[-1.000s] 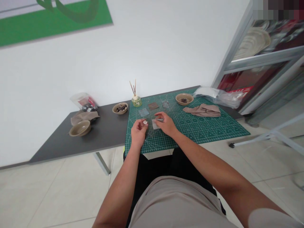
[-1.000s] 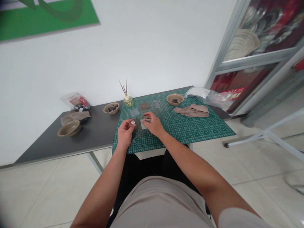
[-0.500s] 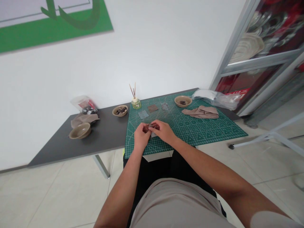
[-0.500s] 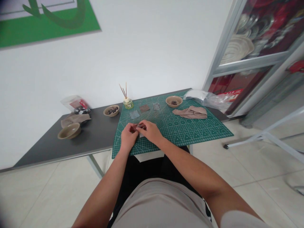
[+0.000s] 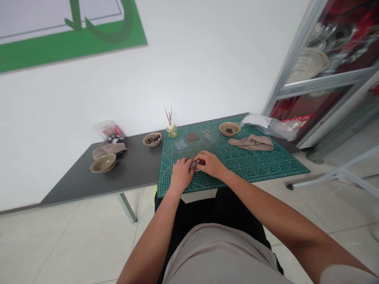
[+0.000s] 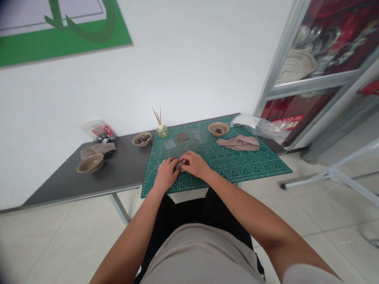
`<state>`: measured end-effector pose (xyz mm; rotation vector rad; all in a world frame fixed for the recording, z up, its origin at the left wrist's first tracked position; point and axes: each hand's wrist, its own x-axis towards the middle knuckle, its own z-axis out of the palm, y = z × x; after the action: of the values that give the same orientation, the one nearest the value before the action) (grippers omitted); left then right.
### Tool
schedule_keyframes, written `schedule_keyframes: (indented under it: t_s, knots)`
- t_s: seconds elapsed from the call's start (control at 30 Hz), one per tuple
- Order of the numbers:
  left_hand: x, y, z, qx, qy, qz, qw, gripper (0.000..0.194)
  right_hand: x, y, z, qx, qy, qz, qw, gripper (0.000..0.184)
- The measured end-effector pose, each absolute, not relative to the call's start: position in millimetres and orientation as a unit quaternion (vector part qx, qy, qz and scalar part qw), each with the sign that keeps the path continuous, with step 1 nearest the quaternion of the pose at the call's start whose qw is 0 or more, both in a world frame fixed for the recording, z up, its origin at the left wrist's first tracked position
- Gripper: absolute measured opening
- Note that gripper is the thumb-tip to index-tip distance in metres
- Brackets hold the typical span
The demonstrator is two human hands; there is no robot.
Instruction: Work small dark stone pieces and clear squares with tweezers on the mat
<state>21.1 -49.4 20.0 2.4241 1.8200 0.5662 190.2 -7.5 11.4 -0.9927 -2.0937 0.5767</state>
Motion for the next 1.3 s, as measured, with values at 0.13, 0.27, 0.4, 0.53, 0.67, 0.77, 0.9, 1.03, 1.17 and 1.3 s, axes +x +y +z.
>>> schedule_keyframes:
  t_s: [0.13,0.27,0.4,0.53,0.67,0.77,0.9,1.03,1.17,1.3]
  knots:
    - [19.4,-50.5,16.8,0.775,0.6,0.195,0.028,0.024,190.1,-7.4,10.4,-0.39,-0.832,0.2,0.34,0.017]
    - [20.3,-52.1,15.2,0.774,0.599,0.205,0.021,0.025,189.7,-7.0,8.8,-0.397,-0.844,0.156,0.324,0.012]
    - [20.5,-52.7,14.9,0.776,0.595,0.209,0.023,0.027,191.0,-6.1,7.4,-0.382,-0.858,0.148,0.311,0.006]
    - [19.5,-52.9,14.7,0.781,0.588,0.21,0.02,0.026,192.8,-4.7,6.7,-0.384,-0.859,0.145,0.306,0.006]
    - [19.2,-52.8,14.6,0.784,0.582,0.215,0.031,0.026,191.3,-3.0,6.7,-0.39,-0.857,0.143,0.305,0.007]
    - [19.5,-52.0,14.5,0.783,0.584,0.213,0.029,0.032,190.8,-3.3,7.2,-0.388,-0.858,0.143,0.305,0.008]
    - [19.6,-50.8,14.0,0.78,0.592,0.201,0.025,0.037,194.1,-5.5,7.3,-0.379,-0.854,0.163,0.316,0.007]
    - [19.9,-51.3,13.8,0.776,0.591,0.216,0.032,0.028,193.8,-7.2,5.0,-0.39,-0.85,0.152,0.322,0.009]
    - [21.1,-52.5,14.9,0.778,0.595,0.198,0.015,0.02,192.6,-8.7,4.1,-0.384,-0.858,0.132,0.313,0.009]
    - [21.6,-53.0,16.1,0.777,0.598,0.195,0.017,0.018,195.9,-8.1,8.2,-0.359,-0.869,0.154,0.304,0.012]
